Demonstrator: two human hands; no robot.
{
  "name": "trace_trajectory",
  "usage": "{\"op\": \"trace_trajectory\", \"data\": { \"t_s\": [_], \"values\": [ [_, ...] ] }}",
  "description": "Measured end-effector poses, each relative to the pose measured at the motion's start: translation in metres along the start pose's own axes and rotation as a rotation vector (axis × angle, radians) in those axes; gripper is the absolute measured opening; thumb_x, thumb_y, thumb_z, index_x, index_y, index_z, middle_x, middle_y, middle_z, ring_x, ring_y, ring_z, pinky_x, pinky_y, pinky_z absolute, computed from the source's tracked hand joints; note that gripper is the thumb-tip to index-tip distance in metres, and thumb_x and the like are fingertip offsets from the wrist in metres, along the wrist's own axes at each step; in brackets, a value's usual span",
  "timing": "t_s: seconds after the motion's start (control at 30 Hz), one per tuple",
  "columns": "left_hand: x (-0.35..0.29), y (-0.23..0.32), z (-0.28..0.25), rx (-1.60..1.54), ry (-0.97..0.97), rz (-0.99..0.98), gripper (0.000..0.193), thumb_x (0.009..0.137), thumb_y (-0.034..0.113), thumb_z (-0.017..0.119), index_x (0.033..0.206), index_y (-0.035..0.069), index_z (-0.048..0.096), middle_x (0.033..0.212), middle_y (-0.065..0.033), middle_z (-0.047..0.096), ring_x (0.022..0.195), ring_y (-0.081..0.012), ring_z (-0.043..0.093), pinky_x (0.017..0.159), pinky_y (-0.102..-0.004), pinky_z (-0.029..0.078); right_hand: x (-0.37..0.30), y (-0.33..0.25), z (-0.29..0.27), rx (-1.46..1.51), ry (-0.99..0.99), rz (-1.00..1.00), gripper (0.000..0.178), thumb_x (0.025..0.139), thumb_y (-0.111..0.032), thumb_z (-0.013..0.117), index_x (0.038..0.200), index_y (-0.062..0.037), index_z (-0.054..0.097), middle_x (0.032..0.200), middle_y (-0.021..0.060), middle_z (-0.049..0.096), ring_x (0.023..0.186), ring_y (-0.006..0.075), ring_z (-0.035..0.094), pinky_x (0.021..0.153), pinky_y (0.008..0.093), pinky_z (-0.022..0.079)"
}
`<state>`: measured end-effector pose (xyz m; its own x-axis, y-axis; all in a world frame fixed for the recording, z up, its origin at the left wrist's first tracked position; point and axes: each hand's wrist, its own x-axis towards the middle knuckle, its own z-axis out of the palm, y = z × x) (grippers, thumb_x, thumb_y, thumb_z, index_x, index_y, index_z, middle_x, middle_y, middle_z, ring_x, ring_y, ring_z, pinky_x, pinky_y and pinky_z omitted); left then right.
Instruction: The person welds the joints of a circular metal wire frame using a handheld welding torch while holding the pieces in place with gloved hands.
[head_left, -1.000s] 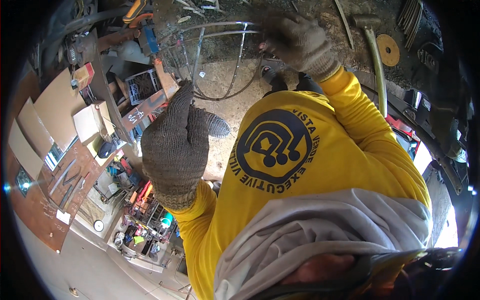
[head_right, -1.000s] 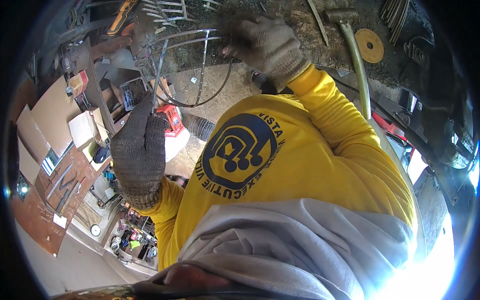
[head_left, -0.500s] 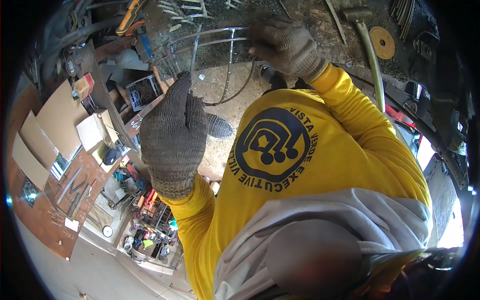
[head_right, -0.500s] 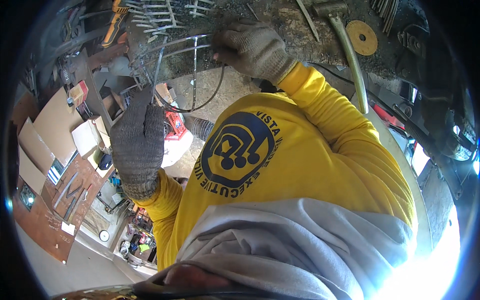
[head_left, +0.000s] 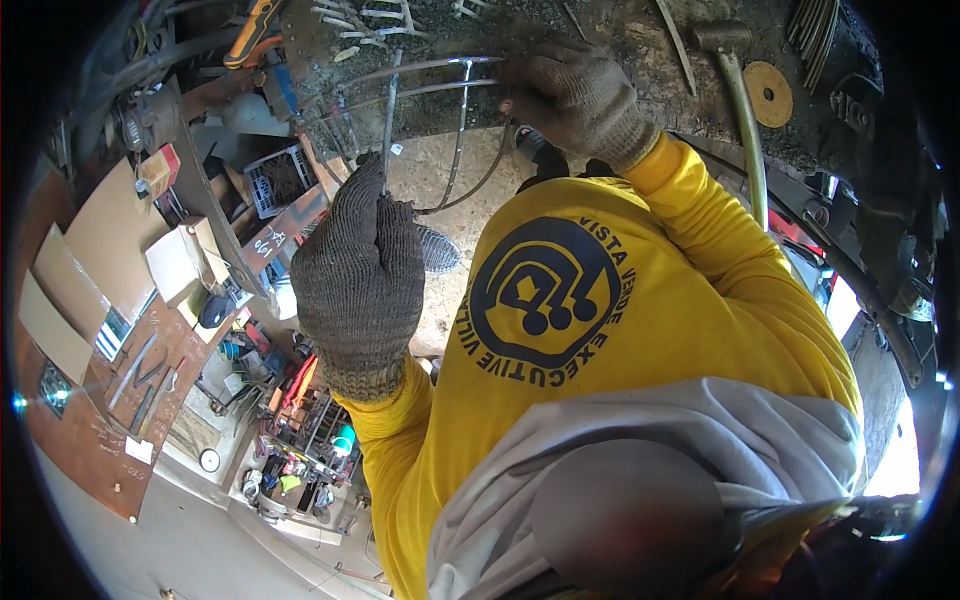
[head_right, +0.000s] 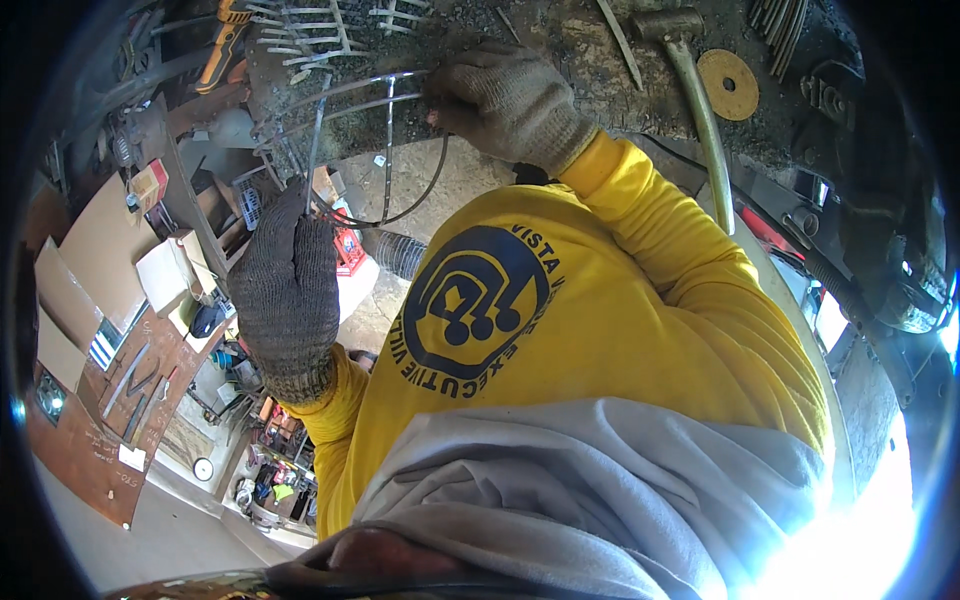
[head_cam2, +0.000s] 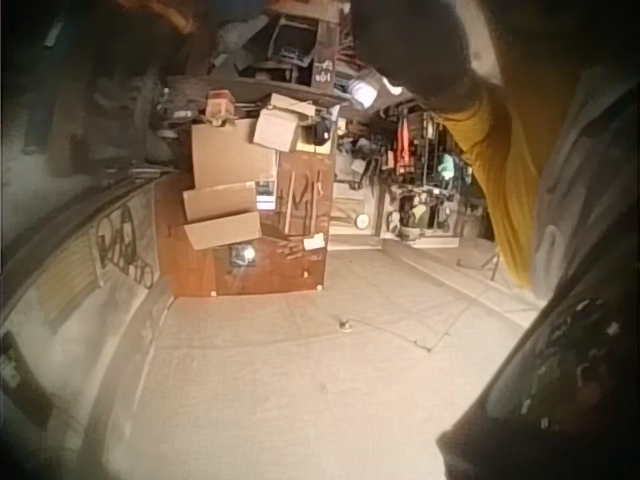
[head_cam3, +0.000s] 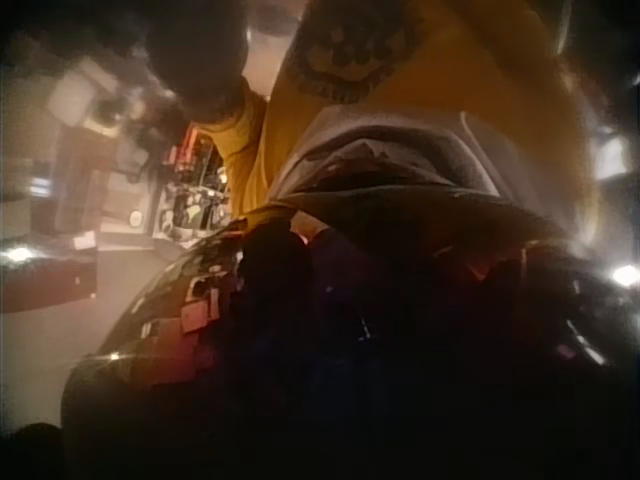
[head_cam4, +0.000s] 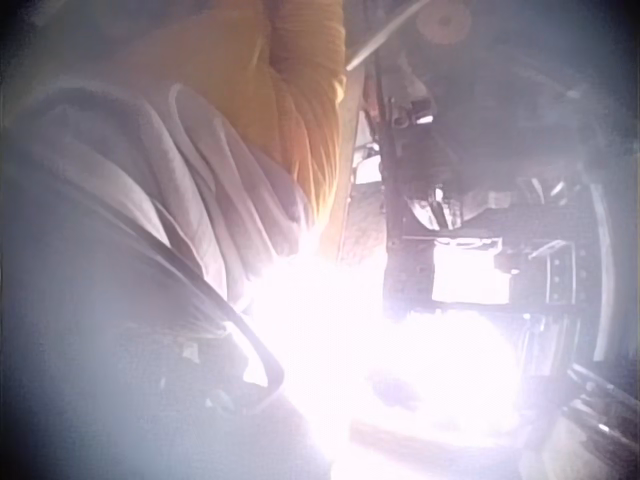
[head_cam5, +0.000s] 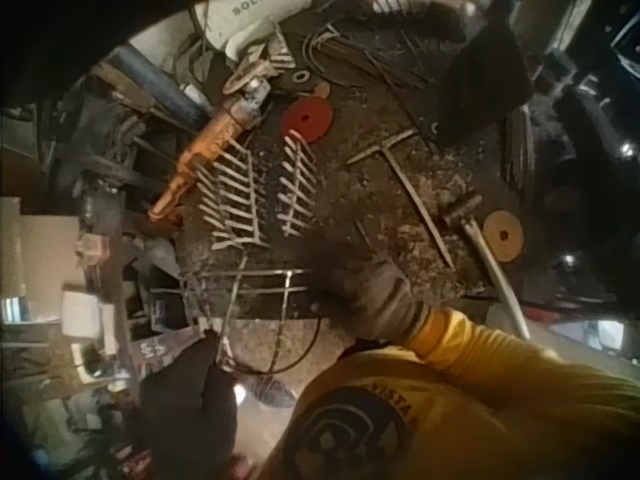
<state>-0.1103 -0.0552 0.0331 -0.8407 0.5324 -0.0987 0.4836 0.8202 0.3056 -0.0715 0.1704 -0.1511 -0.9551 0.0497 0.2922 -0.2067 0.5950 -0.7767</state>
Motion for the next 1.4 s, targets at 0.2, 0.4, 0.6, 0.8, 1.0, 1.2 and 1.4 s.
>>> {"op": "trace_trajectory", "data": {
  "t_s": [0.2,0.4,0.6,0.8,1.0,1.2,1.4],
  "values": [
    [-0.003,-0.009,0.004,-0.036,0.028,-0.003,0.033,0.088,0.011,0.07,0.12,0.004,0.07,0.073,-0.0139,0.068,0.061,-0.0237,0.068,0.056,-0.0346,0.053,0.001,0.001,0.001,0.019,-0.005,0.009,0.029,0.083,-0.033,0.077,0.1,-0.0092,0.074,0.091,0.0089,0.072,0.088,0.0276,0.07,0.081,0.0406,0.056],
    [-0.001,0.014,-0.002,-0.005,-0.045,-0.194,0.029,0.093,0.01,0.066,0.121,0.002,0.067,0.1,-0.0179,0.074,0.083,-0.0241,0.074,0.074,-0.0336,0.057,-0.002,0.006,-0.002,0.133,0.054,0.044,0.026,0.081,-0.025,0.079,0.097,-0.006,0.069,0.085,0.0115,0.069,0.077,0.031,0.069,0.067,0.0397,0.056],
    [-0.001,0.003,0.004,0.007,0.039,-0.069,0.024,0.092,0.011,0.067,0.113,0.0,0.07,0.091,-0.0169,0.073,0.074,-0.0261,0.072,0.068,-0.0337,0.056,-0.004,0.011,-0.003,0.173,0.07,0.074,0.024,0.08,-0.018,0.077,0.1,-0.0074,0.07,0.082,0.0124,0.067,0.073,0.0309,0.068,0.064,0.0397,0.055],
    [-0.001,-0.003,0.007,-0.026,0.084,0.0,0.027,0.09,0.011,0.068,0.114,-0.001,0.069,0.094,-0.02,0.073,0.073,-0.0282,0.073,0.064,-0.0343,0.058,-0.007,0.013,-0.002,0.309,0.122,0.094,0.025,0.08,-0.013,0.078,0.103,-0.0069,0.07,0.083,0.0103,0.068,0.072,0.0255,0.068,0.063,0.0348,0.054],
    [-0.001,0.0,0.007,-0.048,0.027,-0.068,0.027,0.09,0.01,0.069,0.113,-0.004,0.069,0.098,-0.021,0.074,0.082,-0.0319,0.075,0.073,-0.0362,0.059,-0.012,0.009,-0.01,0.276,0.162,0.13,0.014,0.089,-0.004,0.072,0.1,-0.0022,0.063,0.083,0.0068,0.064,0.069,0.016,0.064,0.06,0.0276,0.051],
    [0.0,-0.006,0.011,-0.08,0.05,-0.064,0.025,0.091,0.01,0.068,0.112,-0.004,0.069,0.095,-0.0206,0.073,0.081,-0.0322,0.074,0.072,-0.0375,0.058,0.0,0.011,0.0,0.116,0.125,0.03,0.035,0.079,-0.024,0.084,0.107,-0.009,0.071,0.083,0.0077,0.07,0.077,0.0235,0.07,0.073,0.0351,0.056],
    [0.004,-0.001,0.003,-0.082,0.019,-0.058,0.023,0.091,0.011,0.068,0.111,-0.001,0.069,0.087,-0.0192,0.071,0.072,-0.0305,0.072,0.065,-0.0368,0.056,0.002,0.003,0.009,0.13,0.103,0.201,0.051,0.076,-0.032,0.086,0.12,-0.0112,0.069,0.099,0.0075,0.072,0.082,0.0235,0.072,0.072,0.034,0.059]
  ]
}}
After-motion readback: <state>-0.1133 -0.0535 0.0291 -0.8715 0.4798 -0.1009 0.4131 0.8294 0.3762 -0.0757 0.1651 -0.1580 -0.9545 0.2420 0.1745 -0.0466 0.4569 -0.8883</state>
